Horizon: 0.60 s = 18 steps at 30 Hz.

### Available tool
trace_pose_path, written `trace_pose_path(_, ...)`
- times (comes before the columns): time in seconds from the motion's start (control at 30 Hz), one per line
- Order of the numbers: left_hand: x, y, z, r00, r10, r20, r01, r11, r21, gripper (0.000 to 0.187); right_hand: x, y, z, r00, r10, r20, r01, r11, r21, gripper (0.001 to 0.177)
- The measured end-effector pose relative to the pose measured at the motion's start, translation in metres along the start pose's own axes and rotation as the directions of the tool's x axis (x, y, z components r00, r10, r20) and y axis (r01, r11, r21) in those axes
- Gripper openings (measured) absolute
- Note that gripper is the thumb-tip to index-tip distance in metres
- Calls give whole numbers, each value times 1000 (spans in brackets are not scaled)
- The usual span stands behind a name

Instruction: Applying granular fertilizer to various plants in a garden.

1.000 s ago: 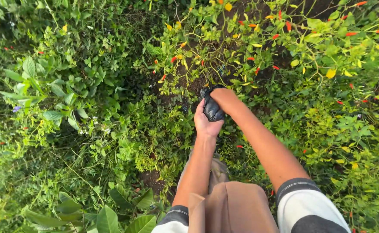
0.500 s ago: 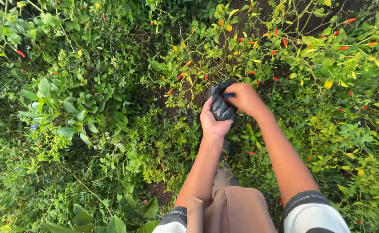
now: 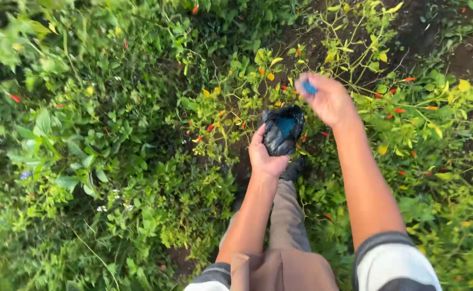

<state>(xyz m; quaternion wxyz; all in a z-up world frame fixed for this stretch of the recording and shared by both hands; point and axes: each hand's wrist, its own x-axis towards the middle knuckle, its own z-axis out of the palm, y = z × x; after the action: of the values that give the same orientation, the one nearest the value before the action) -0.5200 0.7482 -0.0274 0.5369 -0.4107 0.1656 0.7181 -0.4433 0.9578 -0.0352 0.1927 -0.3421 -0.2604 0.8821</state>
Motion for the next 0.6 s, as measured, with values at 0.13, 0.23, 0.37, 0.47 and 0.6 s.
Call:
trace_pose_path(0.13, 18, -12, 16, 999, 44, 27, -42, 997, -68, 27, 84, -4, -29, 999, 42, 7, -42, 981, 190, 22)
trace_pose_path(0.23, 26, -18, 45, 998, 62, -11, -63, 992, -111, 29, 148, 1, -44, 998, 69, -6, -64, 958, 281, 23)
trace_pose_path(0.37, 59, -19, 56, 993, 110, 52, -100, 981, -165, 28, 218, 23, -111, 988, 109, -112, -61, 930, 363, 24)
trace_pose_path(0.47, 81, -17, 68, 988, 111, 105, -89, 977, -196, 28, 255, 40, -186, 967, 114, -230, -32, 942, 333, 25)
trace_pose_path(0.6, 98, -15, 83, 987, 139, 74, -122, 972, -200, 27, 249, 37, -254, 883, 80, -463, -59, 997, 59, 23)
